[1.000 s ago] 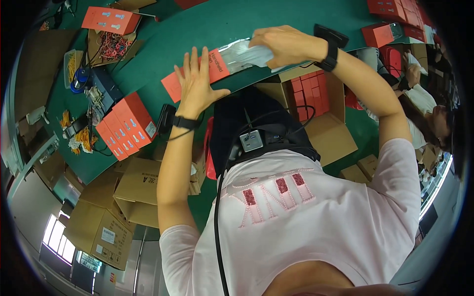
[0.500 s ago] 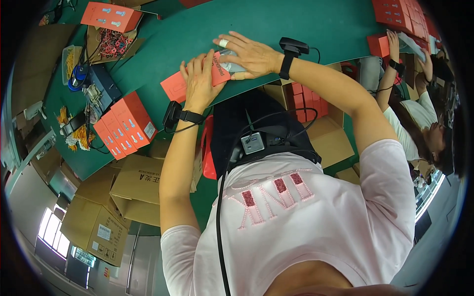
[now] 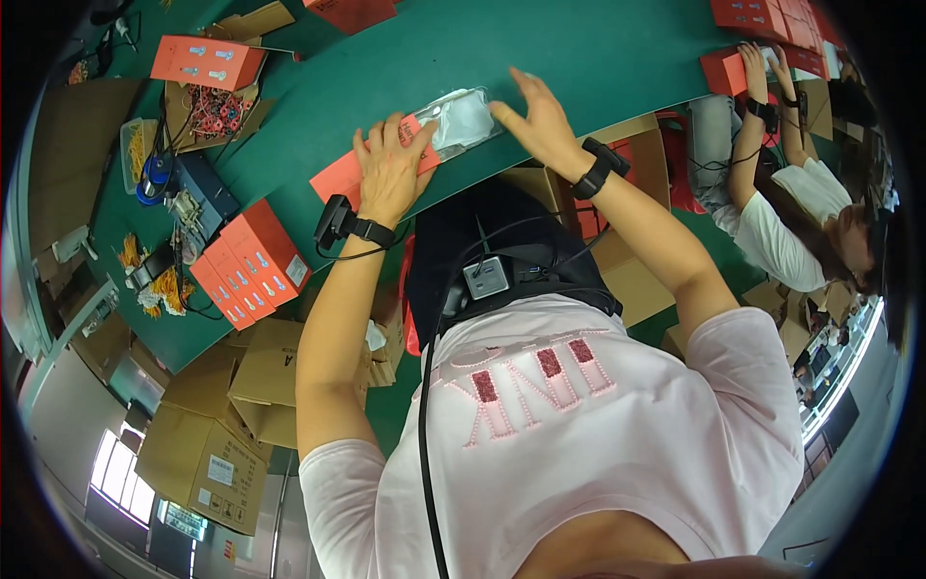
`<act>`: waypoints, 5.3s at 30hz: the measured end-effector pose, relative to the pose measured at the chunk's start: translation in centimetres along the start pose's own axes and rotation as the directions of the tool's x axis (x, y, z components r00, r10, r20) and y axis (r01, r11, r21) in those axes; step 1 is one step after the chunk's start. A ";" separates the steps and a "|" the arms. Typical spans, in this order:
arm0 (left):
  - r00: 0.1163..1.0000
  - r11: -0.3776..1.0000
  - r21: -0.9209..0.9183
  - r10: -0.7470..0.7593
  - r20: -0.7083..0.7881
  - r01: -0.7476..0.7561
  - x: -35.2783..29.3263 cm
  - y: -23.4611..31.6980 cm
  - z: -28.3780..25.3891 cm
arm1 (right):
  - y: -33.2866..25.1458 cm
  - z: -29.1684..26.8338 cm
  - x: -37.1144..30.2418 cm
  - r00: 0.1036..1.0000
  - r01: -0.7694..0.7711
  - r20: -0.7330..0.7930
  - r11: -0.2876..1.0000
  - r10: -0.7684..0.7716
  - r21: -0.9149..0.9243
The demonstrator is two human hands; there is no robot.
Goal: Packaging electronic devices into red retail boxes at a factory workstation.
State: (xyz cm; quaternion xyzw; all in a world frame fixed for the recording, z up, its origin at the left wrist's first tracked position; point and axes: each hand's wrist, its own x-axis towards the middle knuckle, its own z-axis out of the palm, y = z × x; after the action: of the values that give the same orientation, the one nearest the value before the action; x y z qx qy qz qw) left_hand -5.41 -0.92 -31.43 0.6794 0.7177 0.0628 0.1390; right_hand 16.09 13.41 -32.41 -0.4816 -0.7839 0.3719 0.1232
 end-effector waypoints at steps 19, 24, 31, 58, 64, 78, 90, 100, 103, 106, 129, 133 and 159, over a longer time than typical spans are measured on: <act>0.821 0.698 -0.704 -0.324 -0.470 -0.128 4.1 6.1 -2.1 | -9.8 -8.2 -0.2 0.978 0.209 -0.035 0.976 -0.207 0.064; 0.772 0.795 -0.568 -0.219 -0.597 -0.213 4.8 5.0 -0.4 | -8.4 -3.8 2.1 0.959 0.210 -0.256 0.916 -0.124 0.342; 0.727 0.758 -0.629 -0.335 -0.600 -0.170 4.7 5.4 0.6 | -8.5 -3.7 1.2 0.728 0.647 -0.220 0.757 -0.649 -0.090; 0.721 0.540 -0.817 -0.481 -0.499 -0.205 4.2 4.9 2.5 | -8.2 -1.9 0.1 0.787 0.591 -0.034 0.768 -0.616 -0.246; 0.756 0.761 -0.632 -0.325 -0.569 -0.148 4.1 5.3 -2.5 | -9.9 -4.3 0.3 0.856 0.510 -0.107 0.860 -0.506 0.007; 0.918 0.881 -0.473 -0.211 -0.335 0.030 2.0 7.3 -3.9 | -7.8 -5.4 -1.5 0.945 -0.002 0.314 0.962 -0.087 0.273; 0.823 0.730 -0.683 -0.362 -0.438 -0.042 1.1 7.1 -3.7 | -12.7 -5.5 -0.3 0.791 0.598 -0.036 0.784 -0.611 -0.164; 0.615 0.642 -0.655 -0.716 -0.329 0.398 -13.0 -0.6 0.2 | -15.0 -6.6 4.7 0.683 0.696 0.025 0.640 -0.730 -0.326; 0.454 0.598 -0.603 -0.799 -0.394 0.528 -18.7 -3.0 0.9 | -12.2 -10.3 5.2 0.690 0.668 0.071 0.596 -0.721 -0.446; 0.238 0.465 -0.605 -0.876 -0.419 0.646 -23.4 -4.6 0.9 | -8.3 -17.5 7.1 0.812 0.539 0.107 0.665 -0.574 -0.517; 0.323 -0.530 -0.814 -0.833 0.449 -0.236 -22.0 -6.8 4.7 | -24.1 26.1 5.6 0.673 0.312 0.677 0.944 -0.298 0.105; 0.330 -0.045 -0.997 -0.944 0.023 -0.060 -22.8 -3.1 3.5 | -22.0 22.7 2.6 0.712 0.095 0.652 0.956 -0.261 0.279; 0.905 0.832 -0.510 -0.023 -0.426 -0.219 -4.3 2.7 -11.7 | -15.2 -8.3 -4.8 0.981 -0.016 0.178 0.879 -0.079 0.477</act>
State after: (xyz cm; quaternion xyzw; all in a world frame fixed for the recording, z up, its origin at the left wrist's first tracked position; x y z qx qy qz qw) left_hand -5.99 -3.87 -19.02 0.6188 0.6456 0.4148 0.1682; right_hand 13.01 9.27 -15.16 -0.3857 -0.6844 0.5956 0.1674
